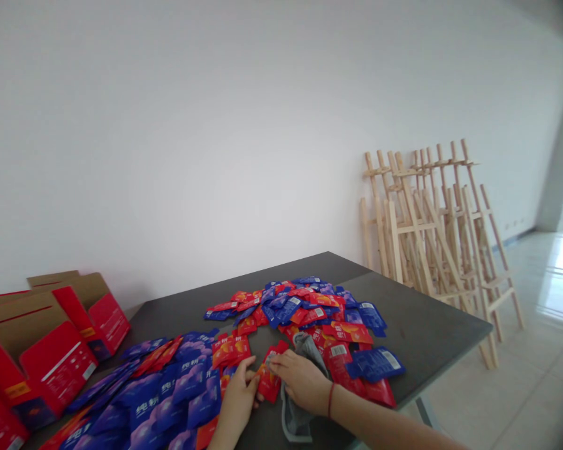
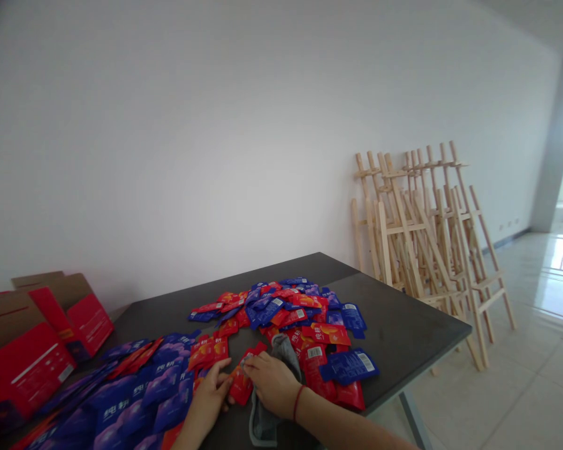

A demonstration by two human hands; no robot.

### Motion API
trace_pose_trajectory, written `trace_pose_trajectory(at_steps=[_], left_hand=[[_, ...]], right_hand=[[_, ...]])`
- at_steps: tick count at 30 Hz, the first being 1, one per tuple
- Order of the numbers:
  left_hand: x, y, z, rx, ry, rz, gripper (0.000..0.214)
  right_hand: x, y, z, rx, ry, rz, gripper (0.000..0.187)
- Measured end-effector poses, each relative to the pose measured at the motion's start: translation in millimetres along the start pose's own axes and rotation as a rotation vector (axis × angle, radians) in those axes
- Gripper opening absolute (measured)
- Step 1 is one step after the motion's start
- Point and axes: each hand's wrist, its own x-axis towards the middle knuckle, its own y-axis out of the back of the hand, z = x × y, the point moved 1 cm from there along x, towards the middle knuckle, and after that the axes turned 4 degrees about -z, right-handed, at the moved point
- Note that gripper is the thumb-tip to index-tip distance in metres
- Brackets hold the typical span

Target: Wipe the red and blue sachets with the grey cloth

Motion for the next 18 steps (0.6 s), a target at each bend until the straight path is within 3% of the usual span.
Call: trace_pose_trajectory(at_steps=[3,5,10,14,18], left_hand=[[-2,1.5,0,-0.032,0.002,0.043,0.068],[-1,0.7,-1,-0.093,0.012,0.081,0.071],[3,-5.5,-4,-0.227,0.118,0.050,0.079],[3,-7.0,-8,-0.234,0.090,0.005,0.081],[5,-9.3,-19,-0.208,0.002,0.040,0.082]], right_hand=[[5,-3,9,-0.029,-0.175,0.059,0.052],[12,-4,12,-0.018,-0.185,0.047,0.050],[18,-6,-3,0.052,0.034,-0.032,0.045],[6,-6,-15,0.083,0.182,-0.034,0.050],[1,-5,-11,0.065,0.127,-0.033,0.049]])
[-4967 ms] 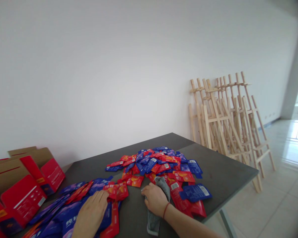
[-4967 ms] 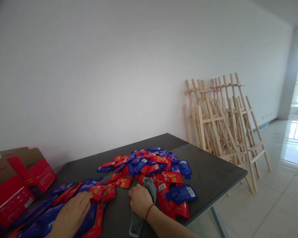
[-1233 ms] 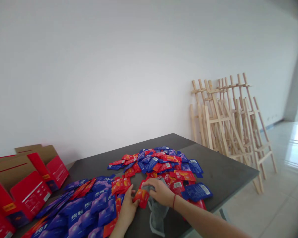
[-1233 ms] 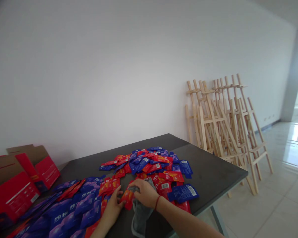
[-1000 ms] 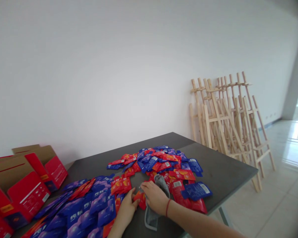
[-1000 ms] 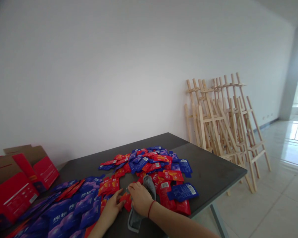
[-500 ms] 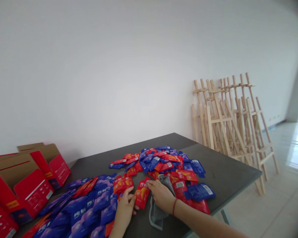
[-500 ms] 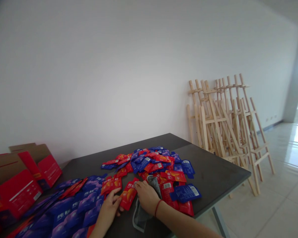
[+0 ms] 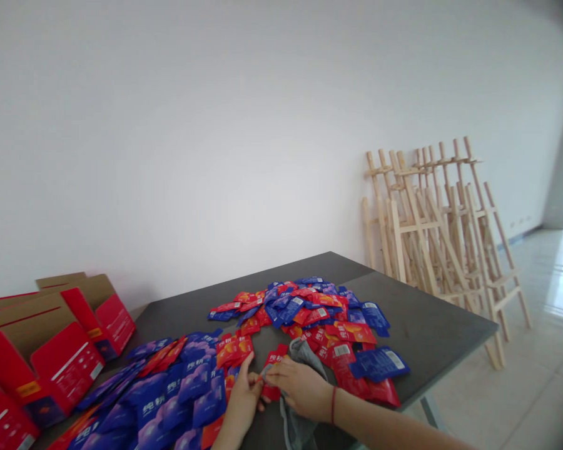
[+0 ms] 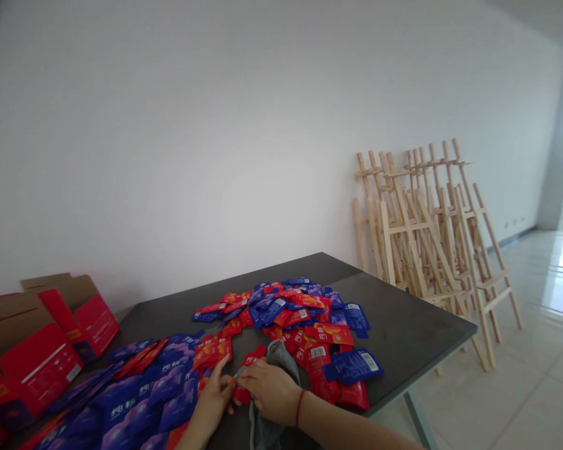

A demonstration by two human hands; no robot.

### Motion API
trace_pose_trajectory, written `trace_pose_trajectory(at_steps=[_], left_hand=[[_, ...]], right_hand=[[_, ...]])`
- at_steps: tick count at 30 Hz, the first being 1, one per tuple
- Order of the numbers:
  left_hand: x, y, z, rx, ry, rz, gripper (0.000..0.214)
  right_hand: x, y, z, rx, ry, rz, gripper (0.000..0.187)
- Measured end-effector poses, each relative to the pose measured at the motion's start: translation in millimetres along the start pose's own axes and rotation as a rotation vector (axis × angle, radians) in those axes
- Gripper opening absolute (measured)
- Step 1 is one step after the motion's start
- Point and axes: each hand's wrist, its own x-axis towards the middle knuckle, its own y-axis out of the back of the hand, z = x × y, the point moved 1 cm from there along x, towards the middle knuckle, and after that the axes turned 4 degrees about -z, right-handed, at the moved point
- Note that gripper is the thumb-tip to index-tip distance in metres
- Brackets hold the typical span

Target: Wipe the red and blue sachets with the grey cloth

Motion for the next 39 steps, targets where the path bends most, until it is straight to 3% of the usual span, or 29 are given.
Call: trace_pose_trajectory(at_steps=[4,6,13,15,21,24,29,34,37,39], left_hand=[[3,0.9,-10,0.030,-0.050,0.087,0.088],[4,1.2,-12,0.033,-0.047,0.119,0.092],[1,0.8,-8,0.014,-0.042,0.071,0.080],[0,0.7,-5,0.036,-0.047,0.064,0.080],[0,0.3,-5,0.100,-0.053,0.036,0.074],[1,0.0,-9,0.118,-0.055,0.016,0.070],[6,1.3,-16,0.148,-0.069,-0.020,0.065],[6,2.8,-16,0.106,-0.036,0.017,0.067],[1,5.1,-2,0.129,-0.066,0.065,0.067],[-3,9.3,12,0.148,-0.100,0.109,0.068]], right_hand=[[9,2,15,-0.049,-0.265,0.068,0.044],[14,3,18,-0.050,-0.308,0.067,0.042],[2,3,-4,0.047,0.101,-0.024,0.048],[-2,3,-6,0.038,0.093,-0.026,0.048],[15,4,14,-0.058,-0.250,0.079,0.041],[29,5,26,-0.085,-0.294,0.050,0.036],[40,1,27,-0.053,-0.108,-0.014,0.038],[19,4,5,0.082,0.137,0.008,0.046],[-3,10,0,0.143,0.136,0.022,0.048],[-13,10,4,0.127,0.027,0.048,0.044]])
